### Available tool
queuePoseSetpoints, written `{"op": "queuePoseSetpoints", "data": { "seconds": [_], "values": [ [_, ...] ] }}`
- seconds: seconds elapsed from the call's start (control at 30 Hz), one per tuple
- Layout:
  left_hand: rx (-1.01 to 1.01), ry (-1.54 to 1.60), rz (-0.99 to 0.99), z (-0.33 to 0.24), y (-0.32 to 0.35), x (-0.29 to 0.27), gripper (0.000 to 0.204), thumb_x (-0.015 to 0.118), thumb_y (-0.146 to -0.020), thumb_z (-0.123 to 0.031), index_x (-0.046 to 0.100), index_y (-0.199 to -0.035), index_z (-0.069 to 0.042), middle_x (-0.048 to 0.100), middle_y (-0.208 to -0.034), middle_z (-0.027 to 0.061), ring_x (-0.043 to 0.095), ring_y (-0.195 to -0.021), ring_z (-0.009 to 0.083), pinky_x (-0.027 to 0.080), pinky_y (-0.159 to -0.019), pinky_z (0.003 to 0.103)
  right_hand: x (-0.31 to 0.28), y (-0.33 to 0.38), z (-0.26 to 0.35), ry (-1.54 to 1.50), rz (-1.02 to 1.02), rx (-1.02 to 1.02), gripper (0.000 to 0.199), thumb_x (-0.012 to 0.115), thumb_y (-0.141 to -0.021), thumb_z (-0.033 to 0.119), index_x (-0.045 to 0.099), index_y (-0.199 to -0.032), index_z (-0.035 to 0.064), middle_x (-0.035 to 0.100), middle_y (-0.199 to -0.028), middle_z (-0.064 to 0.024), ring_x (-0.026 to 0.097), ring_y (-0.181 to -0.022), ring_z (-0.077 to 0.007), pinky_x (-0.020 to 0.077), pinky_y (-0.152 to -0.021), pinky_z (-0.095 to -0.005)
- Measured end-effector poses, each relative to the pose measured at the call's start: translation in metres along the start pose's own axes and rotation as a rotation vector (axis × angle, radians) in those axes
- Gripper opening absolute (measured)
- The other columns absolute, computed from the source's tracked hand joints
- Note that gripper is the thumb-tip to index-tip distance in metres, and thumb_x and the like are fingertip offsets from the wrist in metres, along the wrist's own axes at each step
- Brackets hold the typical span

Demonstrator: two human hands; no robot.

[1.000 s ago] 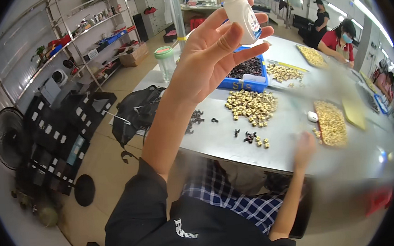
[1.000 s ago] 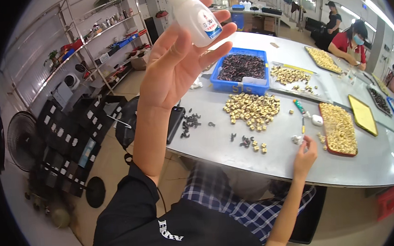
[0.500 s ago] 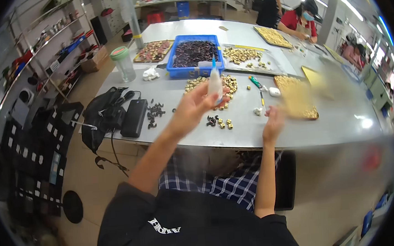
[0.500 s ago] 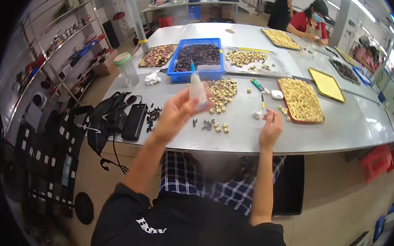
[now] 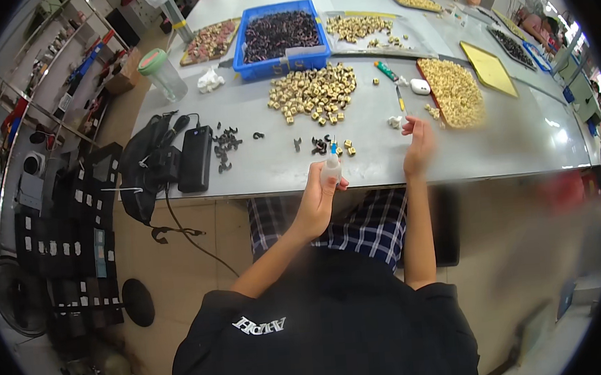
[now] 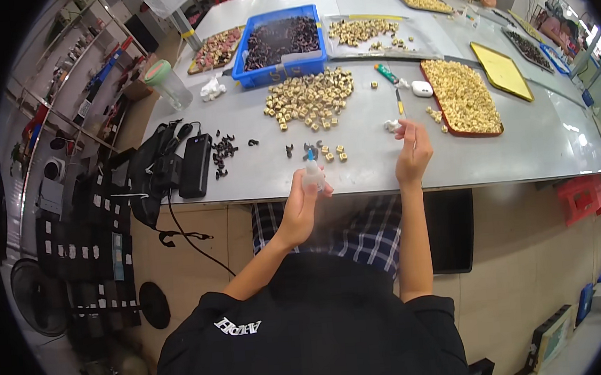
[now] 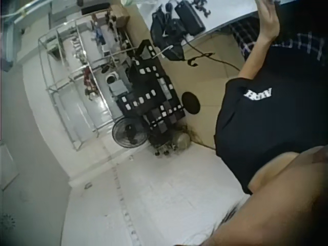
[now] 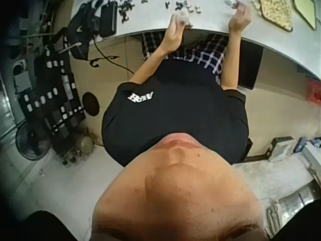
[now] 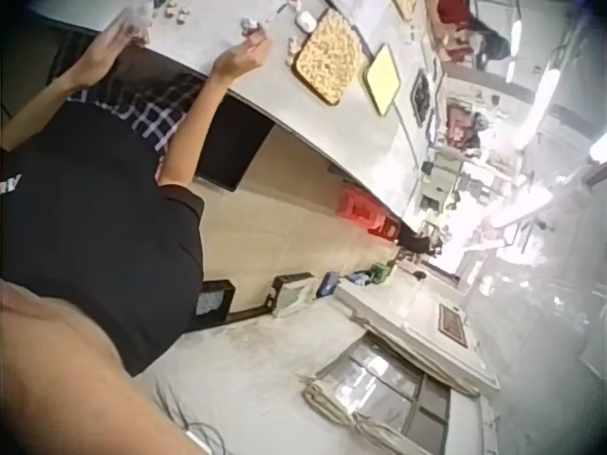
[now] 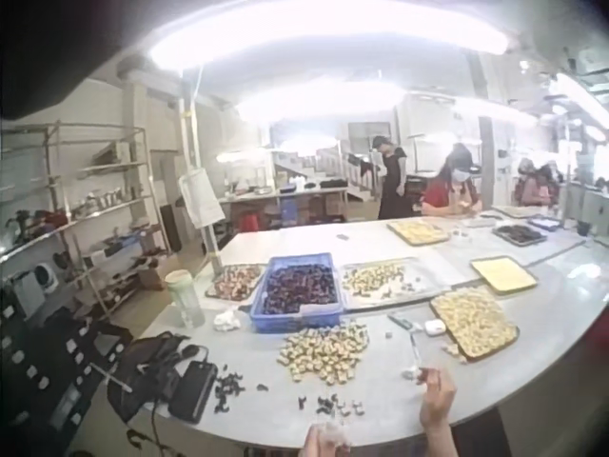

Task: The person applies glue onto curved pieces with a glue bottle, then attaches the curved pieces onto small blocks by hand.

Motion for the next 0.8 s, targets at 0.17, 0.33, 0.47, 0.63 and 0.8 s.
{"op": "queuePoseSetpoints", "data": {
  "seconds": [0.17,0.33,0.47,0.63,0.8],
  "values": [
    [-0.033,-0.039,0.054,0.001,-0.006,0.003,0.023,0.036,-0.101,-0.02,0.037,-0.114,-0.001,0.05,-0.093,0.0082,0.052,-0.089,0.0144,0.042,-0.086,0.029,0.035,0.039,0.042,-0.337,0.442,0.138,0.028,0.047,-0.092,0.018,0.059,-0.106,-0.0021,0.059,-0.098,-0.0126,0.055,-0.092,-0.0212,0.0427,-0.084,-0.0325],
    [0.027,-0.103,0.181,-0.001,-0.017,0.014,0.03,0.041,-0.098,-0.01,0.036,-0.126,0.0,0.041,-0.115,0.0161,0.046,-0.108,0.025,0.038,-0.095,0.034,0.067,0.068,0.084,-0.326,0.66,0.09,0.033,0.06,-0.082,0.011,0.057,-0.113,-0.0009,0.058,-0.113,-0.0143,0.054,-0.104,-0.0262,0.0402,-0.093,-0.0347],
    [0.109,-0.287,0.224,-0.016,-0.038,0.008,0.039,0.048,-0.092,-0.008,0.037,-0.128,-0.001,0.042,-0.12,0.017,0.045,-0.11,0.0286,0.036,-0.097,0.036,0.072,0.061,0.066,-0.398,0.595,0.22,0.026,0.06,-0.082,0.007,0.058,-0.107,-0.0003,0.058,-0.111,-0.0143,0.055,-0.105,-0.0277,0.04,-0.094,-0.0345],
    [0.341,-0.449,0.229,-0.126,-0.063,-0.03,0.052,0.067,-0.078,-0.007,0.047,-0.126,-0.002,0.048,-0.11,0.0142,0.047,-0.093,0.0265,0.04,-0.086,0.034,0.048,0.037,0.037,-0.396,0.326,0.34,0.032,0.05,-0.097,0.029,0.051,-0.111,0.0005,0.063,-0.102,-0.0111,0.06,-0.094,-0.0188,0.0458,-0.082,-0.0298],
    [0.979,0.662,0.637,-0.282,-0.03,-0.057,0.041,0.056,-0.091,-0.015,0.042,-0.129,-0.009,0.054,-0.086,0.0056,0.053,-0.071,0.0146,0.039,-0.055,0.025,0.026,0.026,-0.002,-0.272,0.198,0.346,0.029,0.049,-0.098,0.027,0.048,-0.112,0.0016,0.063,-0.1,-0.0124,0.06,-0.094,-0.0179,0.0452,-0.084,-0.0294]
  ]
}}
Point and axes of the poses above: each hand's wrist, its own y-axis away from the middle knuckle, its own x-axis out of the palm, z = x × y, the point moved 7 cm from there along -y, towards the middle knuckle
